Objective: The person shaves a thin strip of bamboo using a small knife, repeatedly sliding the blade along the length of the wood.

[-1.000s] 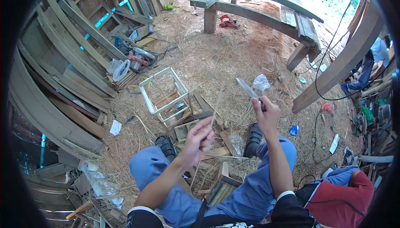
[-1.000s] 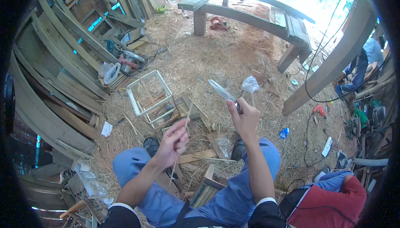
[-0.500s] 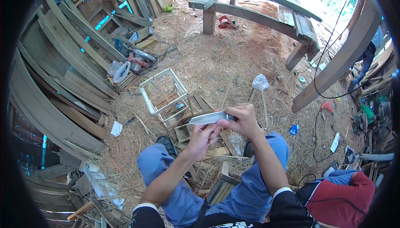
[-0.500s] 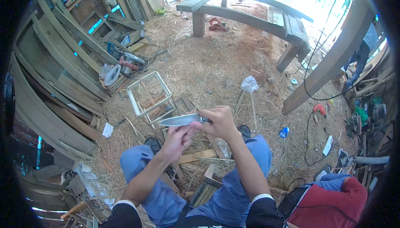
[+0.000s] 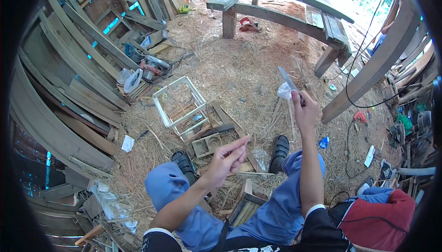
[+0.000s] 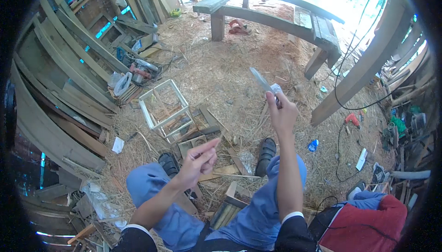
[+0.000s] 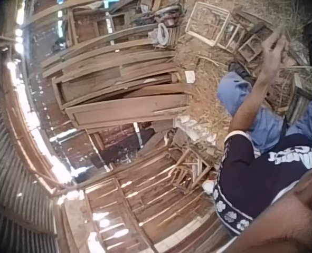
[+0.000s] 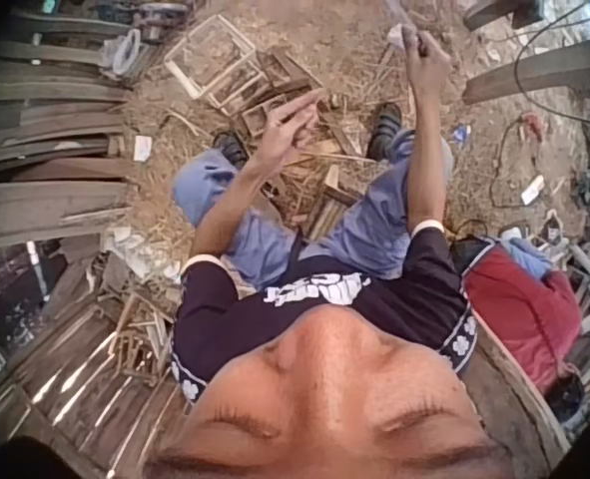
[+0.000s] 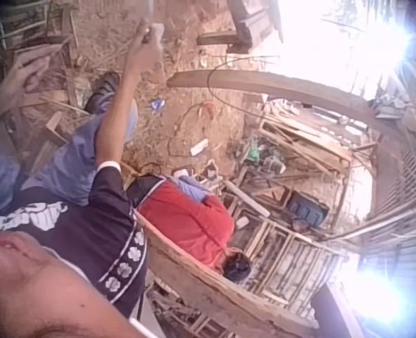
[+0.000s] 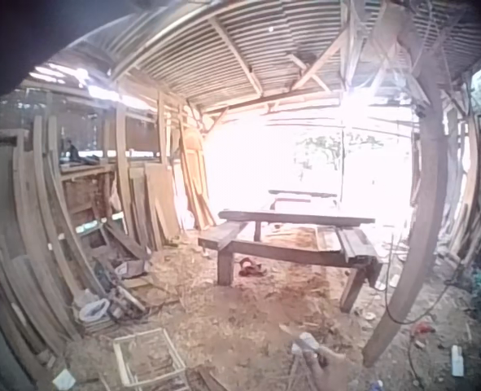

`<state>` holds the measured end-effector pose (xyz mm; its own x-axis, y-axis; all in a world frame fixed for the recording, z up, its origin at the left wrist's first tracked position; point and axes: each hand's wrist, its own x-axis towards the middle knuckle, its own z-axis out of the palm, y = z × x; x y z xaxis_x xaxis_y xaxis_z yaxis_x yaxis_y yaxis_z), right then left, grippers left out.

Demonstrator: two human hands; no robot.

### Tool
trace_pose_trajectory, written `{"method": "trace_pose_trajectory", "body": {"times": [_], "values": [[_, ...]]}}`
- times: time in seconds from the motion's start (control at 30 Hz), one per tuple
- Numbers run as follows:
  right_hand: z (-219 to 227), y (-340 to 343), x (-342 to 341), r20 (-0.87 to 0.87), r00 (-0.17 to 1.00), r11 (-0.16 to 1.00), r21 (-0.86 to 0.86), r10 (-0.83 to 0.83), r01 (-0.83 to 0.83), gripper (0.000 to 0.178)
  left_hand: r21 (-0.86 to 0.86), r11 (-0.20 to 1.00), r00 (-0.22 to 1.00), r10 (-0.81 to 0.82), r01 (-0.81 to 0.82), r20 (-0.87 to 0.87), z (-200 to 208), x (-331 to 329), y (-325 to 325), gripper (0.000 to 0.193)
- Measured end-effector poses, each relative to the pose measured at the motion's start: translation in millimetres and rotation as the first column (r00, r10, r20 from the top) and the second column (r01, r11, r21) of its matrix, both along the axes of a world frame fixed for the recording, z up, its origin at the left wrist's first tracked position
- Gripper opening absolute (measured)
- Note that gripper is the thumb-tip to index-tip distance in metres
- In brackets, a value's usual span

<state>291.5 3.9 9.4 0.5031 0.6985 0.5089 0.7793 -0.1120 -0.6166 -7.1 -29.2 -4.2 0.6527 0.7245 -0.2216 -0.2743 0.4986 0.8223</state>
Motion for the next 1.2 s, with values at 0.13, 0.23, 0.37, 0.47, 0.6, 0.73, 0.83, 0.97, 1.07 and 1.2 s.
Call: {"method": "trace_pose_trajectory", "body": {"times": [0.13,0.23,0.37,0.47,0.6,0.73,0.83,0.97,1.07,1.2], "values": [[-6,-18,-42,-0.020,0.978,0.977,-0.044,0.209,-0.210,0.036,-0.065,0.977,0.980,0.201,-0.201,-0.009,1,-5,19,0.046],[-4,-12,-74,-0.011,0.874,0.874,-0.016,0.486,-0.486,0.035,-0.035,0.957,0.957,0.288,-0.288,0.006,5,-1,27,0.036],[-8,0,-103,0.115,0.763,0.770,-0.023,0.636,-0.638,0.029,0.033,0.969,0.969,0.247,-0.247,-0.004,-3,11,33,0.013],[-15,0,-124,-0.122,0.695,0.706,0.099,0.708,-0.702,0.031,-0.029,0.964,0.964,0.265,-0.265,0.007,-6,13,32,0.011],[-9,4,-106,0.100,0.679,0.674,0.079,0.727,-0.734,0.033,-0.052,0.970,0.970,0.240,-0.238,0.037,2,14,29,0.019],[-6,1,-99,0.209,0.677,0.673,0.102,0.706,-0.733,0.035,-0.059,0.983,0.982,0.179,-0.176,0.062,0,11,26,0.026],[0,-4,-95,0.254,0.681,0.692,0.056,0.687,-0.719,0.034,-0.076,0.986,0.988,0.150,-0.146,0.048,0,9,25,0.023],[-13,1,-78,0.356,0.695,0.734,0.035,0.625,-0.678,0.030,-0.048,0.995,0.996,0.090,-0.089,0.018,-11,11,29,0.028],[-18,17,-23,-0.194,0.964,0.977,0.149,0.183,-0.156,0.034,-0.018,0.999,0.999,-0.043,0.043,0.030,11,7,12,0.041],[-5,14,2,-0.205,0.975,0.976,0.213,0.083,-0.039,0.041,-0.064,0.998,1.000,0.015,-0.013,0.018,9,10,5,0.044]]}}
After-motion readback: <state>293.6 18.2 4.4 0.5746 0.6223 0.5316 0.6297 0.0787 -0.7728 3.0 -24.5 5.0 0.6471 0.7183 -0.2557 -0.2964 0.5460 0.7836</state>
